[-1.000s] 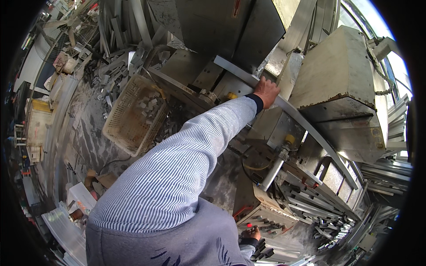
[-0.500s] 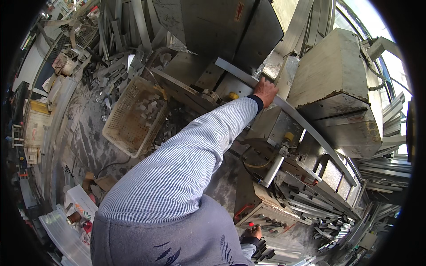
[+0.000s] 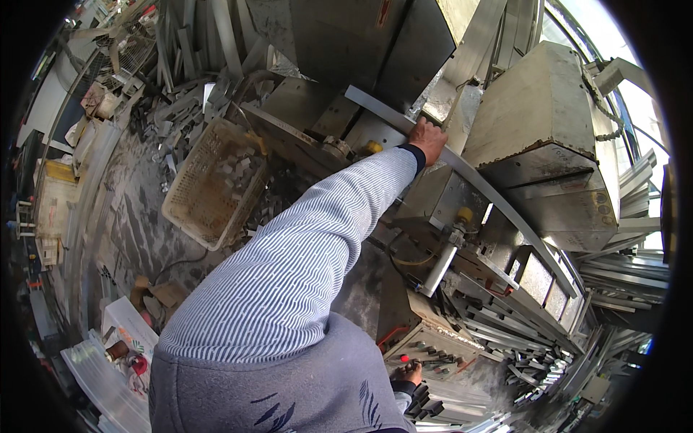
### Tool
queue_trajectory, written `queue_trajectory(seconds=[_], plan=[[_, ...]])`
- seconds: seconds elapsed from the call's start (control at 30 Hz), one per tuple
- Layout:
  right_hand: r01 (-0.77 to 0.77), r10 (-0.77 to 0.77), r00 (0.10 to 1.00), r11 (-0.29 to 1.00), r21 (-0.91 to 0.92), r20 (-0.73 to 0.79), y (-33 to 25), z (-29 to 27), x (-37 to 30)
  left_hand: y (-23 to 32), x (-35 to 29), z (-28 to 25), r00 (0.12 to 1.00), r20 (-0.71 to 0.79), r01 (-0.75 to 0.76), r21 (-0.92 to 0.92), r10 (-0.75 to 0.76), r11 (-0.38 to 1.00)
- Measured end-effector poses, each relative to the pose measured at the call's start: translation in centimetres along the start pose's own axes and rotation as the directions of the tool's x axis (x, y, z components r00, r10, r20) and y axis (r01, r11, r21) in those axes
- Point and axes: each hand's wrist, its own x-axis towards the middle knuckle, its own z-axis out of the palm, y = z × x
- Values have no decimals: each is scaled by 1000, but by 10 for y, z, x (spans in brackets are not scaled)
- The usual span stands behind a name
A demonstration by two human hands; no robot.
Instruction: The person repeatedly places metal profiles into a chop saw, operates the control panel to cut them, and removes the cut pieces. The cycle of loading, cutting, and unloading is performed multiple times in a workshop setting.
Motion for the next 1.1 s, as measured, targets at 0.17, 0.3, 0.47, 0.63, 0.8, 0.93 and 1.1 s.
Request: queue_trajectory(seconds=[0.17, 0.3, 0.47, 0.63, 0.8, 0.93, 1.1], plan=[[51, -52, 999, 992, -120, -8, -6, 2, -12, 3, -1, -1, 1000, 6, 5, 7, -5, 1000], [67, -66, 998, 991, -114, 12, -2, -4, -5, 3, -4, -6, 1000, -4, -4, 43, 5, 999], [-20, 20, 1000, 997, -75, 7, -2, -12, 12, 4, -6, -12, 1000, 28, -7, 91, 4, 996], [-194, 186, 980, 972, 131, 72, -9, -5, 6, 7, -6, -15, 1000, 28, 3, 96, -5, 995], [-282, 297, 955, 890, 358, 15, -18, 9, -7, 8, -7, -17, 999, 31, 8, 95, -11, 995], [-259, 242, 965, 832, 490, 99, -8, 11, -18, 9, -9, -19, 1000, 25, -5, 131, 2, 991], [-126, 152, 988, 852, 508, -10, 1, 8, -24, 11, -5, -13, 999, 31, 26, 176, -32, 984]])
